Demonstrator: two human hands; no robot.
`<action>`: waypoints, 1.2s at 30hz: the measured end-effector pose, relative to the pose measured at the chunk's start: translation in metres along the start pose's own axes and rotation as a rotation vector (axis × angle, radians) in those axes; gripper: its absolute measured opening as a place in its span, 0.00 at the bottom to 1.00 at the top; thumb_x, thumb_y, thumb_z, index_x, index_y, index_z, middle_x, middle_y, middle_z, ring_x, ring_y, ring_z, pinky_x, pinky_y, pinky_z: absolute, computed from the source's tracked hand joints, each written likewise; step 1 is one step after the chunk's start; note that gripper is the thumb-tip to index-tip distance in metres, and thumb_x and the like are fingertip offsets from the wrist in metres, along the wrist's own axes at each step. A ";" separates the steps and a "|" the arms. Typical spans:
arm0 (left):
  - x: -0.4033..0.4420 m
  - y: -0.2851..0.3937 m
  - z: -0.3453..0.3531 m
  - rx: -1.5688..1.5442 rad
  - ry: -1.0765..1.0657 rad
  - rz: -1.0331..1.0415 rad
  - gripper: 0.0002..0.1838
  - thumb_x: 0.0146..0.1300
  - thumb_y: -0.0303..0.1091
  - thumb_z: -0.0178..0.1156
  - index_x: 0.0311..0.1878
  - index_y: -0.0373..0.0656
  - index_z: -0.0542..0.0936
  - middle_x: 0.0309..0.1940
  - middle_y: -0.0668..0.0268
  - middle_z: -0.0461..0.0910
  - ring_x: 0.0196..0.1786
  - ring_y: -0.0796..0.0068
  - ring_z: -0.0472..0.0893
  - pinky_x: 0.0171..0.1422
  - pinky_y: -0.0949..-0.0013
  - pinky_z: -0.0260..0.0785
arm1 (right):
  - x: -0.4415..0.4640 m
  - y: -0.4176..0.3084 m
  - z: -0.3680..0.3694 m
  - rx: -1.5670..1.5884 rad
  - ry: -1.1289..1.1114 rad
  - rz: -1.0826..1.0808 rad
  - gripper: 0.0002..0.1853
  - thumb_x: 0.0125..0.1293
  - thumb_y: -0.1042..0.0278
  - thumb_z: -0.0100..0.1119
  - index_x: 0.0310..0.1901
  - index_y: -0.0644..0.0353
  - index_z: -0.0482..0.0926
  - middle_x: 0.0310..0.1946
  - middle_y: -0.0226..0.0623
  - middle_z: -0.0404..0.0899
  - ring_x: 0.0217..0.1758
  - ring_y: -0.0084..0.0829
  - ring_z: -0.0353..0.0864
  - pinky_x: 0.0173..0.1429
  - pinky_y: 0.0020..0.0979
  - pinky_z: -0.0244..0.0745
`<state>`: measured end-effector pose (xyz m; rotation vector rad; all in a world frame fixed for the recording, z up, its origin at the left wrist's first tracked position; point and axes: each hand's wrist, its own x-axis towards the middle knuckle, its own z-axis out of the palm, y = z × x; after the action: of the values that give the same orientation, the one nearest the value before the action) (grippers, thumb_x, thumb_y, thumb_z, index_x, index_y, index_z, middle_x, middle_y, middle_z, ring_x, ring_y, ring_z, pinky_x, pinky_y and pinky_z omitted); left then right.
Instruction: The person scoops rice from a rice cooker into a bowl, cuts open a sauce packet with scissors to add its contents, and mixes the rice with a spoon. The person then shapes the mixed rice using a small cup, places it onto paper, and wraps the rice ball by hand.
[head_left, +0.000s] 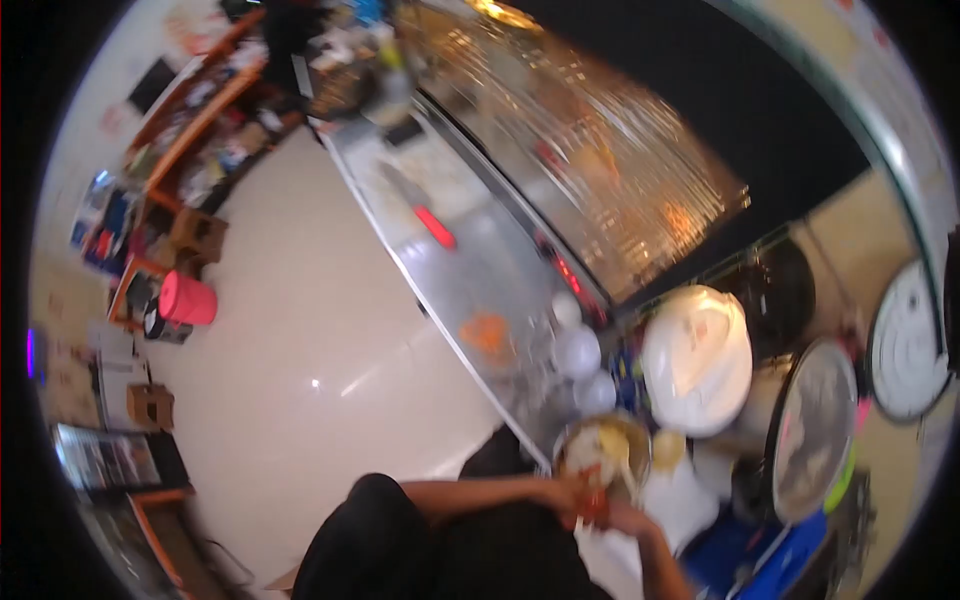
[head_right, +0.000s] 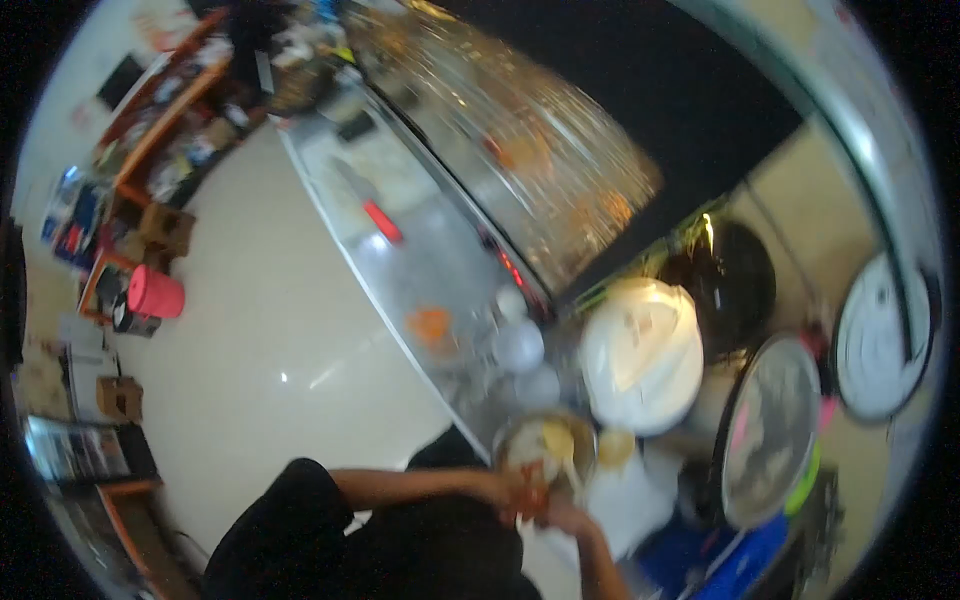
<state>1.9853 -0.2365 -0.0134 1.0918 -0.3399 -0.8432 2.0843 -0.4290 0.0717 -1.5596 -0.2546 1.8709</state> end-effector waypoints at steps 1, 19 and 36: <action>-0.012 0.027 0.000 -0.137 0.043 -0.106 0.15 0.62 0.34 0.65 0.52 0.43 0.82 0.41 0.64 0.86 0.47 0.70 0.84 0.56 0.55 0.65 | -0.011 -0.039 0.007 -0.122 0.062 -0.015 0.23 0.67 0.48 0.62 0.56 0.54 0.81 0.38 0.25 0.78 0.37 0.18 0.73 0.40 0.27 0.70; -0.010 0.070 0.009 -0.343 0.389 -0.587 0.21 0.76 0.48 0.42 0.34 0.42 0.74 0.17 0.73 0.66 0.15 0.81 0.64 0.16 0.70 0.53 | 0.005 -0.034 0.023 0.425 0.276 0.170 0.07 0.72 0.66 0.45 0.38 0.53 0.73 0.25 0.22 0.64 0.22 0.17 0.60 0.24 0.22 0.56; -0.021 0.084 -0.008 -0.375 0.130 -0.504 0.18 0.77 0.39 0.42 0.54 0.39 0.77 0.34 0.65 0.82 0.27 0.81 0.77 0.29 0.76 0.69 | 0.002 -0.043 0.001 0.191 0.165 0.117 0.15 0.72 0.61 0.62 0.53 0.61 0.80 0.33 0.33 0.81 0.29 0.24 0.79 0.32 0.26 0.77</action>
<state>2.0131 -0.1992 0.0605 0.8801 0.2116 -1.2174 2.0990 -0.3951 0.0942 -1.6137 0.0882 1.7833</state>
